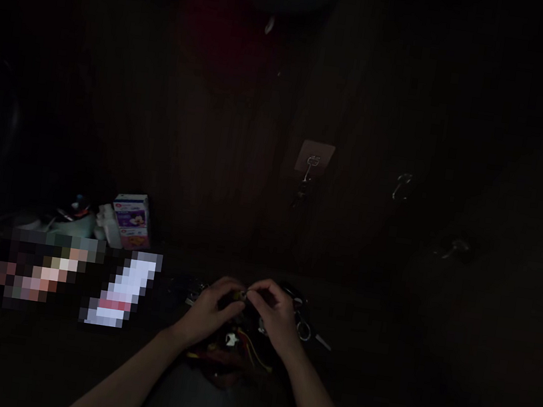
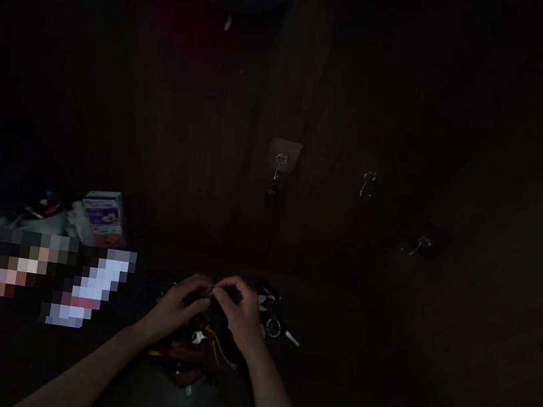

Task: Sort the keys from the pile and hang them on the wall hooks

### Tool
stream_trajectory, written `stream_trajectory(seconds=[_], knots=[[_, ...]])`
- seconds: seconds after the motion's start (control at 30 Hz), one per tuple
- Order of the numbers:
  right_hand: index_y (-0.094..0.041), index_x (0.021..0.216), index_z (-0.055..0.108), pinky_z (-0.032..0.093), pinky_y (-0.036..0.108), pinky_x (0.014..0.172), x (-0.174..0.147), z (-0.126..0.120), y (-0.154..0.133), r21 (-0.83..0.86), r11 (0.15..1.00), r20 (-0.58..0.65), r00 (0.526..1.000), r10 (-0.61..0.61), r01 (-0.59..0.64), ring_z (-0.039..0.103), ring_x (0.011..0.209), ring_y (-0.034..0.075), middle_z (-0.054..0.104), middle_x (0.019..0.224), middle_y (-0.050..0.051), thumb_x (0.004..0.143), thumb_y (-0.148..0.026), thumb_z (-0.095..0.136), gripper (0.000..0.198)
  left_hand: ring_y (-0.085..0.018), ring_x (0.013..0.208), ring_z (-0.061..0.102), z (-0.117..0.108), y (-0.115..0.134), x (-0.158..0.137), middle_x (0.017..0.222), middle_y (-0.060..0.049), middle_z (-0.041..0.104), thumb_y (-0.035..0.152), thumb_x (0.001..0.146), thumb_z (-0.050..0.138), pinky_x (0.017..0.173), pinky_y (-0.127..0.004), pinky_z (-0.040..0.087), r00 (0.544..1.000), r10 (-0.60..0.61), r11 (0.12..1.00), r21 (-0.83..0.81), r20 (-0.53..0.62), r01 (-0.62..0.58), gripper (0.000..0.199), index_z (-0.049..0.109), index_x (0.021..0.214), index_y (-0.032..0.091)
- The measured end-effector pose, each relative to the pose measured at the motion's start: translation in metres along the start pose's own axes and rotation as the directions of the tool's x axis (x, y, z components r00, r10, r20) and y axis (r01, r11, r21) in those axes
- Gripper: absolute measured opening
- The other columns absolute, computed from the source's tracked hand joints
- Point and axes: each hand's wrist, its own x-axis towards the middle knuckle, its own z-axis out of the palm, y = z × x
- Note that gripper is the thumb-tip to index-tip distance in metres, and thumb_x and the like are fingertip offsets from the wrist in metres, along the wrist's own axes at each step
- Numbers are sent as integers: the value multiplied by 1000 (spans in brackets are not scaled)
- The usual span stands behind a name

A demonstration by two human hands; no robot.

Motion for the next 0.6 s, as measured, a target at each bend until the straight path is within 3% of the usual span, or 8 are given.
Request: stream_trajectory(seconds=[0.13,0.3,0.4,0.6], knots=[[-20,72,63,41,23,61,2,-1,4,39,999,-61,998,28,-25,53,65,13,59,66,-2,72,-38,64,18,-19,94,60,1,-1,-1,101,-3,67,33,86,45,85,-28,45,998,-60,997,-43,17,61,29,63,105,21],[-20,71,63,41,22,55,6,-6,9,66,997,-173,983,52,-41,49,58,12,56,61,-2,69,-41,66,22,-16,74,62,1,-2,0,75,0,68,38,87,42,73,-25,47,990,-142,989,-31,-12,142,31,64,98,20],[-20,71,64,42,23,54,8,-12,7,62,998,-243,969,38,-24,50,58,12,57,62,-1,67,-43,67,24,-15,70,61,0,-3,0,70,1,67,40,87,41,70,-24,47,989,-145,989,-11,-10,145,32,64,96,20],[-20,74,63,42,23,50,9,-36,4,86,996,-431,900,62,-27,51,55,12,58,64,-1,66,-46,68,28,-14,70,62,-3,-8,-2,71,1,67,39,88,38,69,-22,46,992,-129,987,100,8,127,32,64,96,23]])
